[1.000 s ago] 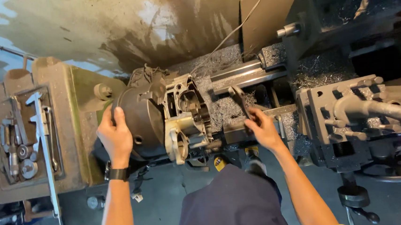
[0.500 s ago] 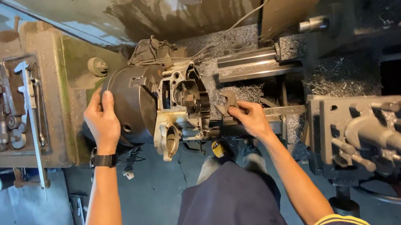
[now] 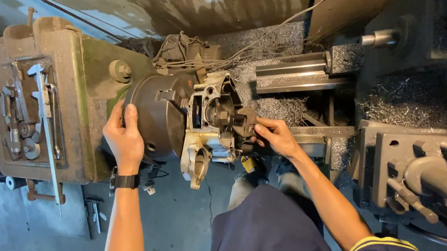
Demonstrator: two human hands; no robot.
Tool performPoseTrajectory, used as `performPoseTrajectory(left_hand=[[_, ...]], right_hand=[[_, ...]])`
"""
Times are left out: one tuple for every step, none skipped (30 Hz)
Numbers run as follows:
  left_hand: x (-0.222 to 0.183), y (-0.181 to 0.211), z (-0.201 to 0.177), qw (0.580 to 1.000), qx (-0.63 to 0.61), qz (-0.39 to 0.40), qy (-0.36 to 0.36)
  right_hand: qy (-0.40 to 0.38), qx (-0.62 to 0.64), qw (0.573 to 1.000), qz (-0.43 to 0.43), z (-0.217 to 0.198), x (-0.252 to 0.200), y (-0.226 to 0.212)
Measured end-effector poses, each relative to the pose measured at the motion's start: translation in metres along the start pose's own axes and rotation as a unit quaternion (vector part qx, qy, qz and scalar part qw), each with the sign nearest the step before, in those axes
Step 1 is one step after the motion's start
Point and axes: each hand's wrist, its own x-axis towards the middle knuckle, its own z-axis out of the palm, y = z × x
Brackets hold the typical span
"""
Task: Operating a lathe to machine an engine component and then fitting it into an engine casing.
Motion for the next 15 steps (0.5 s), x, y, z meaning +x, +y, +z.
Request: performPoseTrajectory(left_hand=[[0.0, 0.001, 0.001, 1.0, 0.001, -0.002, 0.0], [0.001, 0.002, 0.0, 1.0, 0.002, -0.003, -0.001], [0.001, 0.002, 0.0, 1.0, 0.004, -0.002, 0.0], [0.001, 0.001, 0.0, 1.0, 0.005, -0.006, 0.0], [0.001, 0.0, -0.001, 1.0, 0.007, -0.01, 0.0], [0.001, 0.0, 0.0, 1.0, 0.007, -0.009, 0.0], [0.001, -0.001, 0.0, 1.0, 0.004, -0.011, 0.0], [0.001, -0.001, 0.0, 1.0, 0.002, -0.013, -0.001], [0.001, -0.002, 0.001, 1.0, 0.002, -0.012, 0.0], [0.002, -0.002, 0.0, 1.0, -0.002, -0.012, -0.001], [0.002, -0.003, 0.0, 1.0, -0.006, -0.011, -0.002], [0.001, -0.002, 0.0, 1.0, -0.005, -0.011, -0.002], [0.001, -0.001, -0.001, 1.0, -0.005, -0.012, -0.003], [0.001, -0.001, 0.0, 1.0, -0.007, -0.012, -0.004], [0.002, -0.001, 0.0, 1.0, -0.007, -0.012, -0.004]], right_hand=[[-0.015, 0.0, 1.0, -0.006, -0.004, 0.004, 0.007], [-0.029, 0.001, 1.0, -0.013, -0.007, 0.009, 0.014], [-0.031, 0.002, 0.999, -0.013, 0.0, 0.011, 0.0], [-0.039, -0.002, 0.999, -0.013, 0.007, 0.013, -0.014], [-0.047, -0.006, 0.999, -0.013, 0.013, 0.014, -0.027], [-0.047, -0.006, 0.999, -0.014, 0.01, 0.018, -0.024], [-0.043, -0.029, 0.999, -0.008, 0.008, 0.022, -0.02], [-0.04, -0.051, 0.998, -0.002, 0.005, 0.026, -0.015], [-0.04, -0.051, 0.998, -0.003, 0.001, 0.028, -0.011], [-0.046, -0.052, 0.998, -0.013, -0.003, 0.031, -0.006], [-0.052, -0.053, 0.997, -0.023, -0.007, 0.033, -0.001], [-0.053, -0.052, 0.997, -0.023, -0.008, 0.034, -0.002], [-0.052, -0.037, 0.998, -0.021, -0.009, 0.034, -0.003], [-0.051, -0.024, 0.998, -0.019, -0.01, 0.035, -0.004], [-0.052, -0.023, 0.998, -0.019, -0.01, 0.036, -0.005]])
